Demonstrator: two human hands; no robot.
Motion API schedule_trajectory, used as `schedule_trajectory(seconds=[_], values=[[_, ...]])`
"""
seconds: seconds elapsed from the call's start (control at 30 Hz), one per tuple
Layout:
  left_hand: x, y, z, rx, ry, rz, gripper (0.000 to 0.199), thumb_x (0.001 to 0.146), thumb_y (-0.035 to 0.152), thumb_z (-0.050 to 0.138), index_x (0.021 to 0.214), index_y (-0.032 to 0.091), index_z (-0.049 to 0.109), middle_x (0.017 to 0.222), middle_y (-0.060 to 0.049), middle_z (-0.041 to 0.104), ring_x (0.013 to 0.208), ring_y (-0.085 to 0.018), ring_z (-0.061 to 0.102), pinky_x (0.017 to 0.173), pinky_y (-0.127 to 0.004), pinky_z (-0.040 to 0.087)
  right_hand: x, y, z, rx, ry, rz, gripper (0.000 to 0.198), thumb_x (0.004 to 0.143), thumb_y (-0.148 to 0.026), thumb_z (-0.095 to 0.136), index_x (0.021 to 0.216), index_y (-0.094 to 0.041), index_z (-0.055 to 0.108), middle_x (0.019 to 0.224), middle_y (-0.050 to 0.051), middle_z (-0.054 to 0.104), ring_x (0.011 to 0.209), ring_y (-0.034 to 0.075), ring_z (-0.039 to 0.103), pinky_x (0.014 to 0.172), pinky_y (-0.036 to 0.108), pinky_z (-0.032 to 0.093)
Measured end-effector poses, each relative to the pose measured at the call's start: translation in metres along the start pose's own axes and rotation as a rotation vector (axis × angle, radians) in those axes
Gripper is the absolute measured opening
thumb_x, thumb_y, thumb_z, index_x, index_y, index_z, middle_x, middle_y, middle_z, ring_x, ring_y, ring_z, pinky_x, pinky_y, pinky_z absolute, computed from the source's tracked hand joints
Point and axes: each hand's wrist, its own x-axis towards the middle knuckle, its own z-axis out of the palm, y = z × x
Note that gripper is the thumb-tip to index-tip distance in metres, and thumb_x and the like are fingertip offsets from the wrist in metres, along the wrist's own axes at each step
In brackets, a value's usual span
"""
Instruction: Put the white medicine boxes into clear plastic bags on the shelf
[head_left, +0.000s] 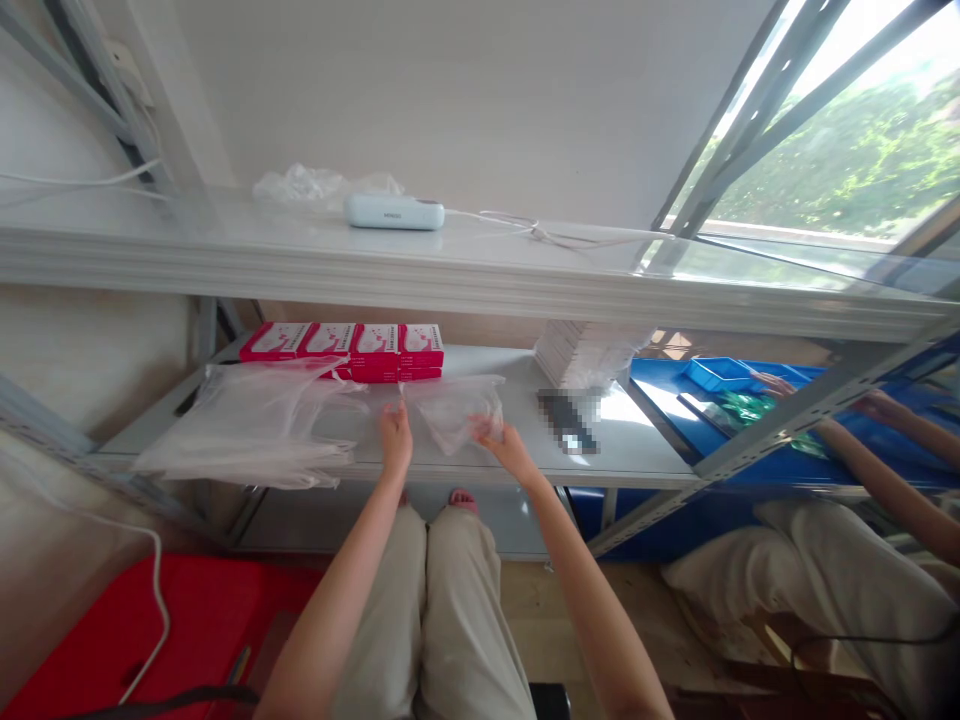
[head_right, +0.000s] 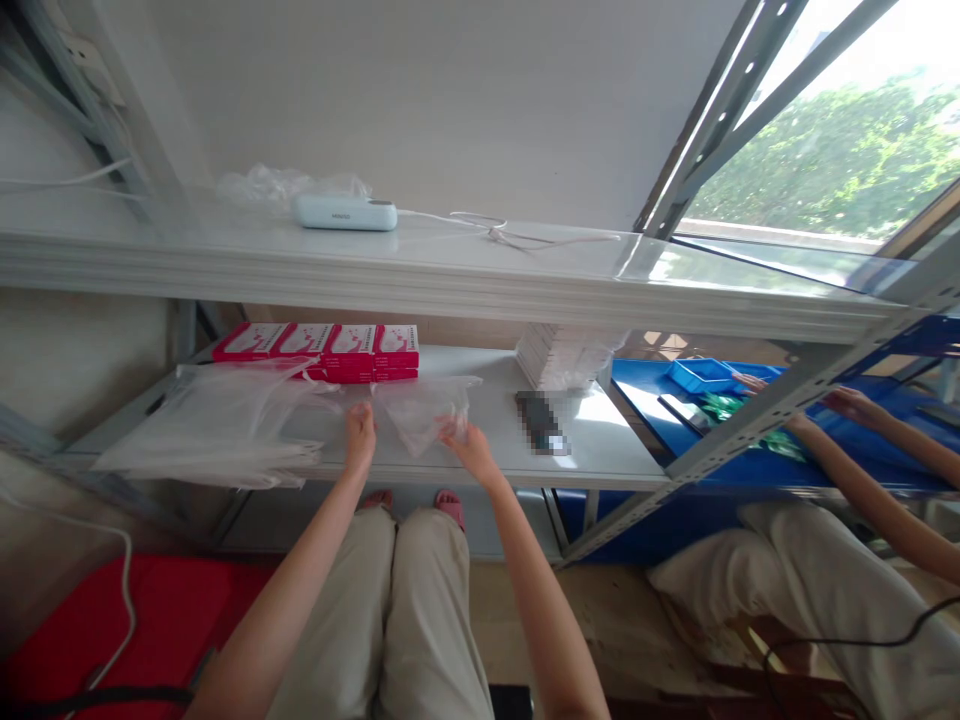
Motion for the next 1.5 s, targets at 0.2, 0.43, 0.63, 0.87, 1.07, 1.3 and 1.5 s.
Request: schedule_trajectory(seconds=[0.2,0.43,0.63,0.87,1.07,1.3,1.5], values=[[-0.043,-0.003,-0.009,0.263,-0.403,0.031,0.048,0.085,0.060,0.038,0.064,0.020,0.055,0.051,-0.001,0.052,0.049,-0.016,0.050,0.055,-0.029,0.037,0.008,-0.002,0.010,0.143,0.002,0.037,0.046,0.080,-0.048,0.056,0.113,-0.017,0.062,0.097,0.007,0.066,0.079,0.018,0.061,0.076,0.034,0.050],[-0.032,0.012,0.000,-0.050,-0.466,-0.050,0.041,0.067,0.057,0.061,0.063,0.017,0.056,0.056,0.000,0.056,0.046,-0.010,0.046,0.048,-0.023,0.033,-0.004,-0.005,0.006,0.127,-0.087,0.029,0.050,0.078,-0.046,0.059,0.121,-0.020,0.056,0.104,0.006,0.062,0.069,0.013,0.055,0.070,0.029,0.046],[-0.030,0.015,-0.025,-0.237,-0.370,-0.227,0.043,0.062,0.054,0.069,0.075,0.014,0.063,0.069,-0.004,0.064,0.052,-0.008,0.050,0.047,-0.019,0.033,-0.013,0.006,-0.036,-0.129,-0.016,0.015,0.051,0.069,-0.045,0.069,0.110,-0.016,0.064,0.080,0.002,0.061,0.073,0.016,0.052,0.069,0.028,0.042],[-0.045,-0.007,-0.060,-0.205,-0.331,-0.346,0.046,0.058,0.054,0.072,0.075,0.012,0.064,0.068,-0.006,0.068,0.048,-0.008,0.050,0.047,-0.020,0.036,-0.036,0.018,-0.096,-0.439,0.103,-0.016,0.032,0.079,-0.047,0.056,0.086,-0.020,0.072,0.079,0.006,0.063,0.068,0.018,0.053,0.064,0.031,0.040],[-0.064,-0.025,-0.077,-0.195,-0.385,-0.410,0.046,0.060,0.049,0.073,0.087,0.012,0.065,0.062,-0.004,0.067,0.045,-0.009,0.051,0.045,-0.020,0.035,-0.062,0.019,-0.099,-0.577,0.036,-0.043,0.029,0.085,-0.041,0.050,0.089,-0.022,0.071,0.090,0.008,0.067,0.083,0.023,0.061,0.079,0.036,0.045],[-0.075,-0.037,-0.082,-0.238,-0.430,-0.471,0.060,0.061,0.047,0.072,0.108,0.011,0.056,0.063,-0.004,0.069,0.046,-0.010,0.053,0.045,-0.019,0.037,-0.087,0.018,-0.106,-0.501,-0.215,0.194,0.032,0.083,-0.042,0.053,0.100,-0.020,0.067,0.082,0.007,0.070,0.071,0.021,0.063,0.069,0.033,0.048],[-0.080,-0.030,-0.078,-0.202,-0.601,-0.444,0.066,0.074,0.065,0.052,0.115,0.013,0.051,0.072,-0.005,0.069,0.046,-0.013,0.058,0.044,-0.023,0.042,-0.064,0.003,-0.120,-0.613,-0.410,0.257,0.054,0.069,-0.041,0.070,0.120,-0.028,0.060,0.091,0.006,0.070,0.076,0.023,0.065,0.072,0.033,0.050]])
